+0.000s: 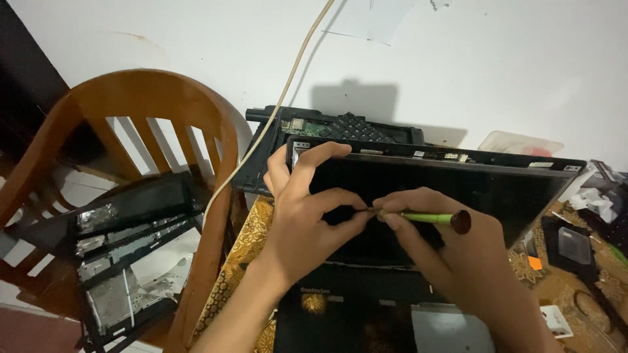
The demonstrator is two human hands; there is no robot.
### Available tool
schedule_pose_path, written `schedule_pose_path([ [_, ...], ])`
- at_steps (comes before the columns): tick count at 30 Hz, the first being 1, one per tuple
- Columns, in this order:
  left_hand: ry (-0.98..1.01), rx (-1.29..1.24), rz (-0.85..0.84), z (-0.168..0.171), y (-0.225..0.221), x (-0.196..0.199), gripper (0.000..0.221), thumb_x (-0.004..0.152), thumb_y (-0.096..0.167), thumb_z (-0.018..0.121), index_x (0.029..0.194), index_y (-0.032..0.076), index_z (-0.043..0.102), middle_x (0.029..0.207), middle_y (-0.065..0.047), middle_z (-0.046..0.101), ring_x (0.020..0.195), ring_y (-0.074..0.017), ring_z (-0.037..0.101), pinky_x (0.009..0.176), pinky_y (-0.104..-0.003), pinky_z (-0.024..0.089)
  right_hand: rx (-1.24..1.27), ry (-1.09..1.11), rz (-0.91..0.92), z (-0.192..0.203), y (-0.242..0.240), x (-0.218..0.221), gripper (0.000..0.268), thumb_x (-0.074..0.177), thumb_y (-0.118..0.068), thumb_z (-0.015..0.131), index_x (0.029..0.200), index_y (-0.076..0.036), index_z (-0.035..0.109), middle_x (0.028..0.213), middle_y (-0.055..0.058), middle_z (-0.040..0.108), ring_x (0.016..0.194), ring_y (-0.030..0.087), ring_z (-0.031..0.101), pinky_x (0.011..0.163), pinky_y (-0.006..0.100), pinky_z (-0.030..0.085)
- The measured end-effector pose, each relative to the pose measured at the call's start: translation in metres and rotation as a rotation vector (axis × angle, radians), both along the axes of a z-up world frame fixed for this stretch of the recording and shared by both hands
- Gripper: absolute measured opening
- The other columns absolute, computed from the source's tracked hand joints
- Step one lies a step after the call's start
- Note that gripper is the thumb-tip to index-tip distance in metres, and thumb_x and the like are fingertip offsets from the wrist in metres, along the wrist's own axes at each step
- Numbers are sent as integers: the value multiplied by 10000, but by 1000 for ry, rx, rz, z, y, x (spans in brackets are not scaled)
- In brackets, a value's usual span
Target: Disassembling and repairing a laptop screen and bezel using a screwdriver and manual prying.
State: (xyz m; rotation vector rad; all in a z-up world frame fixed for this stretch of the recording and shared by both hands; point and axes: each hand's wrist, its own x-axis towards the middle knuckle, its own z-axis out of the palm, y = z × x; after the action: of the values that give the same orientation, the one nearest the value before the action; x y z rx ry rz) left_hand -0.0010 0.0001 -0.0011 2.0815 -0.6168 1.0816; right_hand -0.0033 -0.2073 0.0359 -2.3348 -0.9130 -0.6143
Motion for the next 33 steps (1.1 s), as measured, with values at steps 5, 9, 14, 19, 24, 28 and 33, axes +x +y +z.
schedule_pose_path([
  [5, -59, -7, 28, -1, -1, 2, 117, 854, 265, 857, 793, 209, 775, 1393, -73, 531, 1281, -391, 483, 1095, -664, 252, 45, 63, -2, 4, 2, -3, 156, 969, -228, 628, 1051, -180, 752, 1120, -67, 792, 1039, 80, 761, 841, 240, 558],
  [9, -37, -12, -6, 1, -1, 2, 111, 832, 198, 876, 779, 162, 785, 1371, -96, 535, 1316, -400, 487, 1150, -731, 205, -4, 7, -20, 3, -2, -1, 173, 965, -246, 632, 1082, -188, 745, 1126, -78, 780, 888, 80, 774, 647, 248, 564],
  [14, -80, -4, 4, -4, 0, 6, 113, 857, 228, 871, 811, 173, 783, 1375, -96, 539, 1302, -354, 527, 1142, -717, 209, 13, 43, -10, 1, -4, 4, 194, 973, -247, 613, 1091, -203, 760, 1120, -102, 783, 949, 80, 776, 729, 260, 577],
  [19, -94, 19, 29, -2, 0, 6, 118, 868, 262, 863, 801, 202, 786, 1368, -91, 542, 1282, -338, 531, 1100, -650, 240, 59, 61, 50, 2, -5, 6, 183, 969, -222, 625, 1094, -187, 753, 1111, -74, 788, 989, 88, 781, 805, 256, 586],
  [24, -96, 28, 17, -3, 1, 7, 116, 841, 227, 900, 822, 186, 793, 1371, -96, 548, 1304, -313, 543, 1118, -665, 224, 67, 142, 107, 11, -8, 6, 203, 946, -204, 649, 1139, -186, 712, 1119, -64, 814, 913, 73, 802, 735, 231, 596],
  [28, -111, 50, 7, 0, 1, 5, 127, 845, 212, 905, 827, 187, 781, 1371, -108, 548, 1301, -306, 545, 1117, -635, 226, 168, 195, 244, 12, -7, 9, 142, 910, -113, 691, 1036, -144, 747, 1101, 23, 811, 1066, 149, 782, 929, 276, 595],
  [33, -86, 73, -6, 1, 3, 5, 176, 817, 256, 937, 886, 202, 784, 1395, -97, 534, 1325, -319, 526, 1132, -649, 207, 139, 84, 247, 9, -11, 18, 114, 945, -133, 660, 1044, -122, 716, 1078, 48, 779, 1044, 182, 777, 907, 303, 614],
])
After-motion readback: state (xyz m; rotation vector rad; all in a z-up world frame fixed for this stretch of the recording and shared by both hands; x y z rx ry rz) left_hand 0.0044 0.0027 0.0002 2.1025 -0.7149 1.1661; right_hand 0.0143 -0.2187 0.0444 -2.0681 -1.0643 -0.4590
